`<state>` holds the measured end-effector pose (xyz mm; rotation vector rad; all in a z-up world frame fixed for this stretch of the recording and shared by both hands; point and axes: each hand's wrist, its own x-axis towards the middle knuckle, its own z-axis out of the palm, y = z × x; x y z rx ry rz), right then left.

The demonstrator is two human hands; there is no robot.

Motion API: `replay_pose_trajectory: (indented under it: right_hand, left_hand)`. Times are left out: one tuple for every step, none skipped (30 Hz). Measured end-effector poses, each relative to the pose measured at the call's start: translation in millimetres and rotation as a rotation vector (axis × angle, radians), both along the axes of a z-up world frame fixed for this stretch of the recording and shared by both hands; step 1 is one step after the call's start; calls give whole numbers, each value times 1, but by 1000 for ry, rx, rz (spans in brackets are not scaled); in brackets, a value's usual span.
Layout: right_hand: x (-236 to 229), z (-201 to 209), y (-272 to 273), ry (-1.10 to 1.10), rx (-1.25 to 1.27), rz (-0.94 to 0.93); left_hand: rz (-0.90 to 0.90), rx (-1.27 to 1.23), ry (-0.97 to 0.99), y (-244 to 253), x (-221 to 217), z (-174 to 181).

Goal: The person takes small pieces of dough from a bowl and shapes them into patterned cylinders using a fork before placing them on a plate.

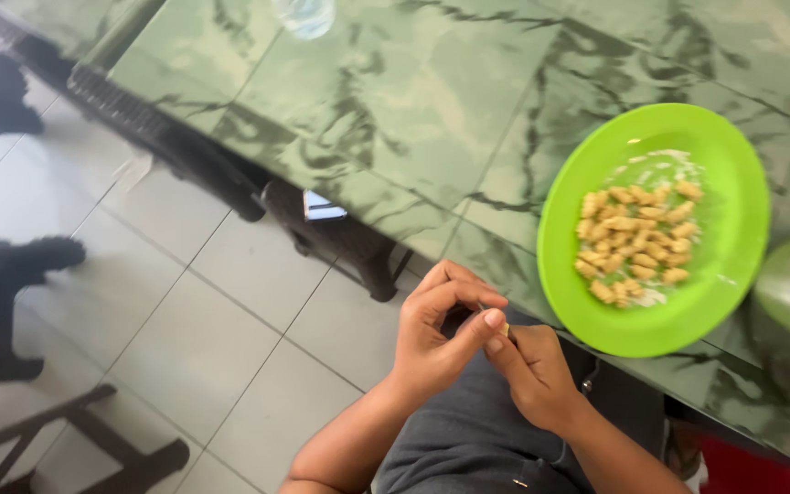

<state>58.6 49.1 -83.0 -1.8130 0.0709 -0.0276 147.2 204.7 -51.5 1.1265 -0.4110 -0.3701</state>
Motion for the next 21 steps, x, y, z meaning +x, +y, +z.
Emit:
replay_pose_trajectory:
  right_hand:
    - [-2,1,-6,-69,7,9]
    - [-4,3,-14,-140,13,19]
    - [-6,5,-20,-211,18,29]
    - [-9,6,-24,-185,47,-22]
    - [-12,7,-27,-159,76,-74]
    - [-16,9,-30,-132,108,-127]
    - [-19,11,-33,-128,158,-144]
    - [-22,14,-37,-126,208,-161]
    - [-25,17,-41,-124,259,-178]
    - [-29,20,-46,-109,315,-193]
    - [-34,22,-51,-94,372,-207]
    - [-40,24,-58,-84,427,-223]
    - [-46,24,-64,-95,472,-229]
    - [-53,24,-70,-107,514,-236]
    - [-59,23,-77,-121,556,-241]
    - [-65,22,-83,-152,589,-252]
    - [-70,21,-88,-183,621,-261]
    - [-77,21,-93,-213,653,-268]
    - [-83,22,-97,-205,641,-334]
    - [-89,24,-100,-195,631,-399]
    - [-95,26,-103,-184,622,-464]
  left_hand:
    - [-12,-13,-11,-6,0,2]
    - [-24,-27,-24,-12,0,5]
    - [-36,-41,-37,-18,0,8]
    - [-43,-31,-82,-24,0,10]
    - [-49,-23,-128,-31,-1,13]
    - [-57,-13,-173,-37,-2,17]
    - [-57,-1,-194,-45,-2,20]
    - [-56,10,-217,-54,-1,24]
    - [-55,21,-240,-63,0,28]
    - [-80,23,-245,-72,0,31]
    - [-105,25,-251,-81,-1,35]
    - [-131,24,-258,-91,-2,39]
    - [-168,4,-238,-100,-4,43]
    - [-206,-18,-217,-111,-6,46]
    - [-243,-39,-197,-119,-9,50]
    - [-257,-28,-225,-127,-14,54]
    - [-271,-17,-254,-134,-18,58]
    - [-282,-7,-282,-141,-23,61]
    - [-310,-5,-299,-147,-28,64]
    - [-337,-1,-315,-151,-33,67]
    - [-363,3,-331,-155,-38,70]
